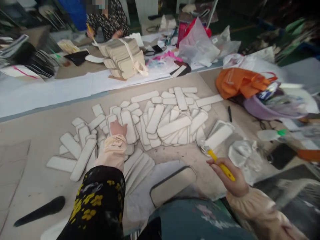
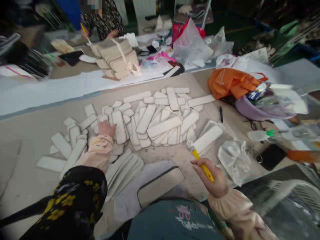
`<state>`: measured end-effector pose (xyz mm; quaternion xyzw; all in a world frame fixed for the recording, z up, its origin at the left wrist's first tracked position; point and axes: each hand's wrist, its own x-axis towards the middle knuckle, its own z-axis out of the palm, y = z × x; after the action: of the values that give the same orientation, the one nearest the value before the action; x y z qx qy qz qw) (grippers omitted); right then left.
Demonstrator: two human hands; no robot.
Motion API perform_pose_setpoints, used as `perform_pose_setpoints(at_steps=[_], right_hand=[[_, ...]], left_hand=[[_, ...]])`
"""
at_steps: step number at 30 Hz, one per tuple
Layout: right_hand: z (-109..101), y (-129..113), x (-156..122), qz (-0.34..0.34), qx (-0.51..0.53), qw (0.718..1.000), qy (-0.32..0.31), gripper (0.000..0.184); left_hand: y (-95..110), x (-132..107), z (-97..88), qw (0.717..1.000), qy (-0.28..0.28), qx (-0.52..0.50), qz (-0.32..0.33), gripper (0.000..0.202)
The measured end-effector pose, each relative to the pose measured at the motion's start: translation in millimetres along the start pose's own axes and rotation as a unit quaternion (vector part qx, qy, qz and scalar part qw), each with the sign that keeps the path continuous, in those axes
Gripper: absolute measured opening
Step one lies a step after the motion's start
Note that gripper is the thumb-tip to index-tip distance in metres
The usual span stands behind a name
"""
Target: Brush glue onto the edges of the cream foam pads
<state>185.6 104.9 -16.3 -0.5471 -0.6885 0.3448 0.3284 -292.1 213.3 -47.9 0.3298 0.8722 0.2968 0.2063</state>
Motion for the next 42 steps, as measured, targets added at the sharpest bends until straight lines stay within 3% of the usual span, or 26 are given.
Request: perform_pose_setpoints(at_steps=[3, 5, 8, 10, 12, 15, 20, 24, 27, 32, 38, 42], right_hand=[[-2.9, 2.9, -21.6, 0.041, 0.047, 0.996, -0.061, 0.012], [-1.7, 5.2, -36.3, 0.064, 0.087, 0.992, -0.070, 0.016], [7.1, 8.5, -53.5, 0.115, 0.196, 0.971, -0.078, 0.023], [16.3, 10.6, -59.7, 0.164, 0.279, 0.941, -0.096, 0.026], [25.4, 13.4, -62.8, 0.207, 0.338, 0.911, -0.115, 0.028], [33.9, 18.8, -66.7, 0.233, 0.349, 0.899, -0.126, 0.032], [28.6, 24.3, -80.7, 0.150, 0.198, 0.956, -0.155, 0.031], [23.4, 23.6, -91.8, -0.044, 0.001, 0.986, -0.161, 0.024], [30.2, 20.1, -95.8, -0.182, -0.153, 0.959, -0.156, 0.022], [56.4, 9.6, -100.5, -0.215, -0.332, 0.906, -0.148, 0.023], [94.5, -3.4, -115.7, -0.222, -0.386, 0.878, -0.178, 0.018], [118.9, -20.2, -127.0, -0.271, -0.326, 0.876, -0.229, 0.020]], left_hand=[[-15.6, -45.3, -2.8, 0.983, 0.036, 0.066, 0.167, 0.037], [-33.4, -103.4, -3.7, 0.971, 0.010, 0.079, 0.224, 0.028], [-72.3, -212.3, 3.1, 0.935, -0.056, 0.078, 0.342, 0.029], [-102.4, -279.5, 10.9, 0.924, -0.085, 0.101, 0.359, 0.039], [-130.2, -330.4, 17.7, 0.927, -0.088, 0.136, 0.338, 0.046], [-160.5, -372.4, 22.8, 0.934, -0.053, 0.152, 0.318, 0.038], [-180.0, -384.8, 23.3, 0.924, -0.033, 0.144, 0.353, 0.030], [-185.2, -375.7, 25.2, 0.904, -0.058, 0.134, 0.403, 0.037], [-189.3, -365.8, 25.3, 0.889, -0.073, 0.124, 0.434, 0.038], [-196.5, -352.5, 22.8, 0.864, -0.094, 0.105, 0.483, 0.036], [-203.1, -346.4, 27.5, 0.856, -0.110, 0.089, 0.497, 0.036], [-205.4, -344.7, 31.7, 0.854, -0.098, 0.062, 0.507, 0.034]])
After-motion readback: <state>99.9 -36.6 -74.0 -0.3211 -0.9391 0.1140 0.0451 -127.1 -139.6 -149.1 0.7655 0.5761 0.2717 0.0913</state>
